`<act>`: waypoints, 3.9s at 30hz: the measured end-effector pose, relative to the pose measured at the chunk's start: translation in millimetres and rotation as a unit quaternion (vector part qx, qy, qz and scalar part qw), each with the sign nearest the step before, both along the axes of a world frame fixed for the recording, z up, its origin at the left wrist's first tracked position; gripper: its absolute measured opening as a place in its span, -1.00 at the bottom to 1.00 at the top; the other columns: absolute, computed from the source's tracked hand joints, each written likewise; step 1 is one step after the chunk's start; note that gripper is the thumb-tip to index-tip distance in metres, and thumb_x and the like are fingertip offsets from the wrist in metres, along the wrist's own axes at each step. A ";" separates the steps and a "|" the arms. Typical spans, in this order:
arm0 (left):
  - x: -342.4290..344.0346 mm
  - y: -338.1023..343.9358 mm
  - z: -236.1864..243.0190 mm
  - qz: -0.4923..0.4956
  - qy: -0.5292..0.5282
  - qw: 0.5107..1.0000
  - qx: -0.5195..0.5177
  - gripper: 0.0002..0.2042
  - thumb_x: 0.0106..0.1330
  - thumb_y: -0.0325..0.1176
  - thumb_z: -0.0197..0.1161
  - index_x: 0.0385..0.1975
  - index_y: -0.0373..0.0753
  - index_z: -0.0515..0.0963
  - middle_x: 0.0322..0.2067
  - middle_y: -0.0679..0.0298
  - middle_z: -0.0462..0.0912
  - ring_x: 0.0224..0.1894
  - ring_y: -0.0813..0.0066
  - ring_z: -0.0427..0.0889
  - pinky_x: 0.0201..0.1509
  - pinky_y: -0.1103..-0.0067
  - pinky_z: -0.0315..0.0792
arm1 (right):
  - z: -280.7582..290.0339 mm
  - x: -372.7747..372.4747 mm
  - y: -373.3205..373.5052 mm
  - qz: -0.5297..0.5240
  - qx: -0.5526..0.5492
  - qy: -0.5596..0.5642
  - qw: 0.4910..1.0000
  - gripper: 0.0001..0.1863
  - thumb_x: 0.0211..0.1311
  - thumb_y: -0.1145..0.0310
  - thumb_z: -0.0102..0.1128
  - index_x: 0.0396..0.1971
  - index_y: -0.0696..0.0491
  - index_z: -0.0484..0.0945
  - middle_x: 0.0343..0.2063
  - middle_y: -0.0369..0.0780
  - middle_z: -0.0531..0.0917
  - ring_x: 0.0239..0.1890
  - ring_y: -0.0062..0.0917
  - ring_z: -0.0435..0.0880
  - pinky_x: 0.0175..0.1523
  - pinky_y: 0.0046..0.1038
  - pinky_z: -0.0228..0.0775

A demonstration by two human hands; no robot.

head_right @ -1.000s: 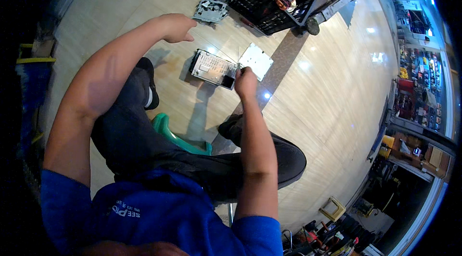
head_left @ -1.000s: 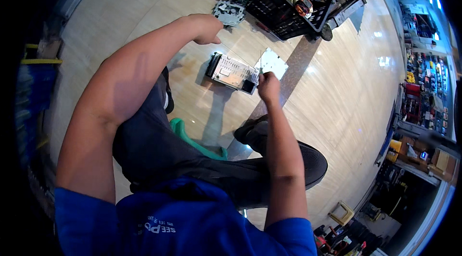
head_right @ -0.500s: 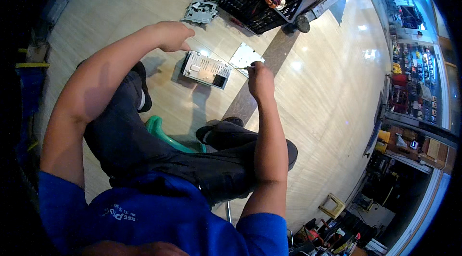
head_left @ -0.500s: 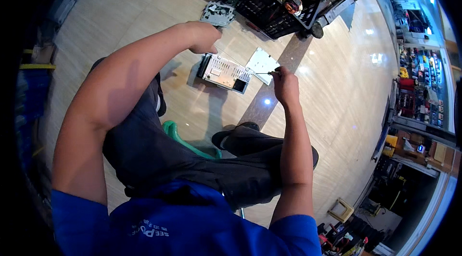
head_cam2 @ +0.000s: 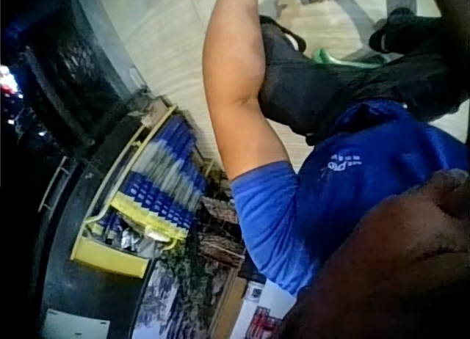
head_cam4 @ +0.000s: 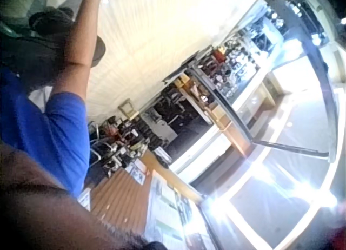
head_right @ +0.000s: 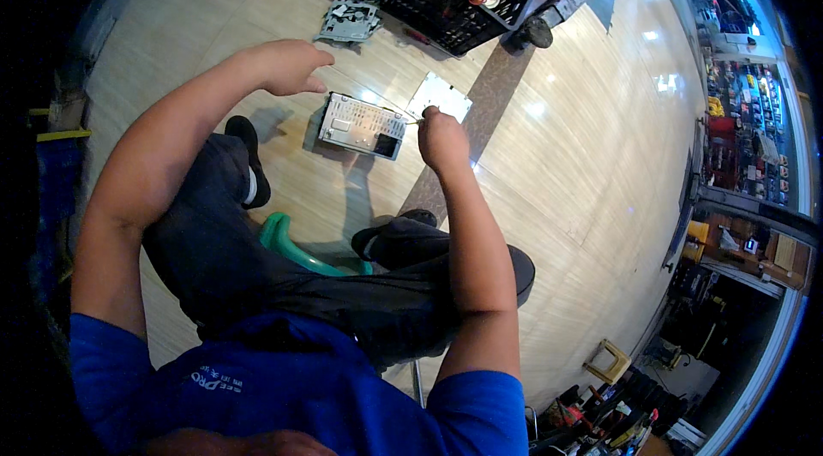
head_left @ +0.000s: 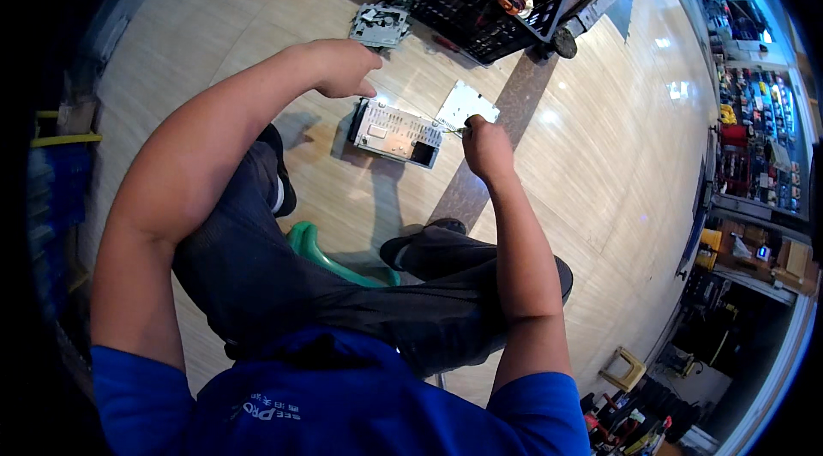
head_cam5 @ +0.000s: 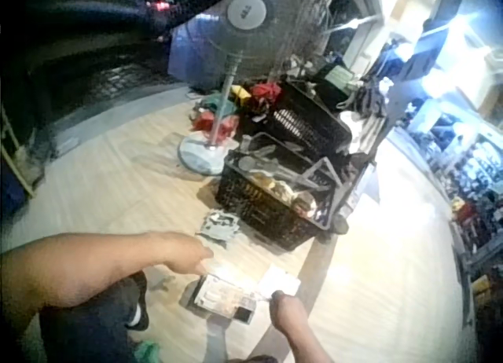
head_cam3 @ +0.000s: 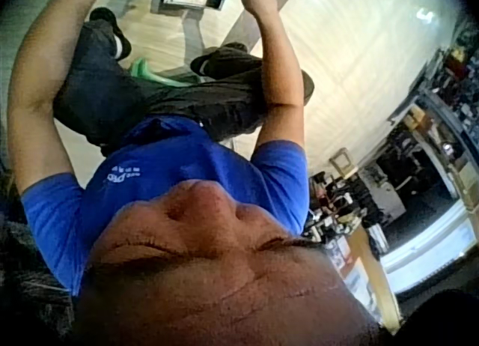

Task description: The person disassembles and handles components of an electronic device, inspecting parts and repositioning small white plates on a small silver casing.

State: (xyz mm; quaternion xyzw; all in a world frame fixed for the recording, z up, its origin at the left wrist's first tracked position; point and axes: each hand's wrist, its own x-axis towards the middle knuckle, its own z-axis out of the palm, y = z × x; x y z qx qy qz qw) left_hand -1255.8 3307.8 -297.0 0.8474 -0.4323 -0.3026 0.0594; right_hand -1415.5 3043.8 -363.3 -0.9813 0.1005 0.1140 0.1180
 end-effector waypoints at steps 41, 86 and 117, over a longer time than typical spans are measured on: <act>-10.2 0.9 12.8 -0.003 -0.002 0.999 0.033 -0.52 0.24 -0.03 0.23 -0.01 -0.29 0.51 -0.01 -0.04 0.57 0.06 0.04 0.54 0.10 0.25 0.43 | -20.5 -3.9 -7.9 0.053 0.008 -0.031 0.998 -0.75 0.27 0.35 -0.07 -0.31 0.14 0.59 -0.43 0.08 0.64 -0.33 -0.01 0.64 -0.21 -0.08 0.48; -9.9 -4.0 10.0 -0.027 -0.003 0.999 0.028 -0.54 0.26 -0.01 0.21 -0.03 -0.27 0.49 -0.10 -0.03 0.61 0.00 -0.01 0.57 0.02 0.21 0.45 | -13.6 -8.4 2.5 0.089 -0.031 -0.008 0.996 -0.74 0.23 0.44 -0.07 -0.16 0.13 0.57 -0.28 0.07 0.59 -0.26 -0.04 0.64 -0.16 -0.13 0.51; -1.9 5.5 7.3 -0.009 -0.019 0.999 -0.026 -0.56 0.25 -0.05 0.22 -0.04 -0.28 0.50 -0.07 -0.02 0.59 0.04 0.02 0.53 0.09 0.25 0.42 | -14.3 11.0 15.0 0.097 -0.055 0.041 0.993 -0.79 0.23 0.45 -0.11 -0.23 0.11 0.50 -0.27 0.04 0.58 -0.20 -0.07 0.64 -0.15 -0.14 0.52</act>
